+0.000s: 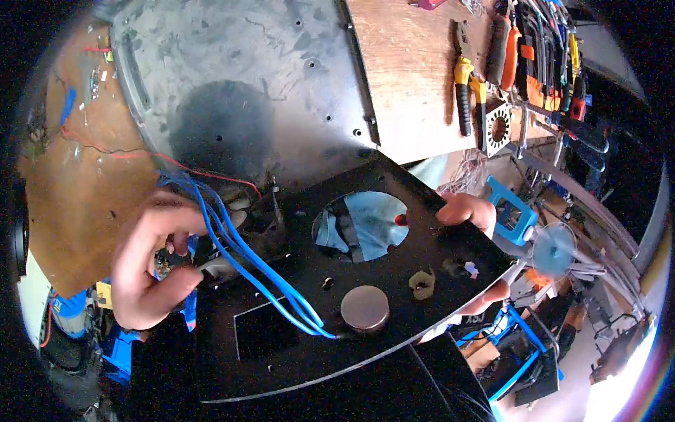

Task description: Disassembling a metal electronic enclosure and searching for parts in a wire pile.

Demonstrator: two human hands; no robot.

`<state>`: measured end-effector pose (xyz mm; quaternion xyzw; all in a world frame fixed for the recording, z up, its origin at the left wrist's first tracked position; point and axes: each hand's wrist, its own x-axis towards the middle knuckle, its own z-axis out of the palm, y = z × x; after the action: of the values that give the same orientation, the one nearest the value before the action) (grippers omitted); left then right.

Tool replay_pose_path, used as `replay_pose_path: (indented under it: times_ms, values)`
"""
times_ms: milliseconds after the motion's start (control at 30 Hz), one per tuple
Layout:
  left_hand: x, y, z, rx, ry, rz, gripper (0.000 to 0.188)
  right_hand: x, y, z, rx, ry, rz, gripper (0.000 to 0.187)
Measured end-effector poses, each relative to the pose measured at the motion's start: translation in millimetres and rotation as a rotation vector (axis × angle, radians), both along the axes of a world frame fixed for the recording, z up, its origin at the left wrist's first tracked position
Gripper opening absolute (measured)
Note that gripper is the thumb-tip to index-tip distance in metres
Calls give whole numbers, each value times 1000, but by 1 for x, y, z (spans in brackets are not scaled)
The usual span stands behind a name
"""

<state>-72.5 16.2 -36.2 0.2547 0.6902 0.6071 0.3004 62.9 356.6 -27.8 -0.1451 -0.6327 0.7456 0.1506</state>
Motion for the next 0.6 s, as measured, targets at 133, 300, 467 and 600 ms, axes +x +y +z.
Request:
replay_pose_path:
  times_ms: [133, 300, 467, 600]
  values:
    - [-4, -13, 12, 51, 125, 208, 24, -10, -18, -4, 81, 63, -134, 82]
    - [-58, 22, 94, -430, 543, -42, 18, -20, -36, 17, 129, -194, -99, 93]
    - [-113, 91, 69, -389, 630, -647, 22, -16, -21, 28, 113, -250, -33, 96]
    - [-107, 98, 62, -475, 731, -825, 32, -18, -10, 22, 18, -208, 111, 98]
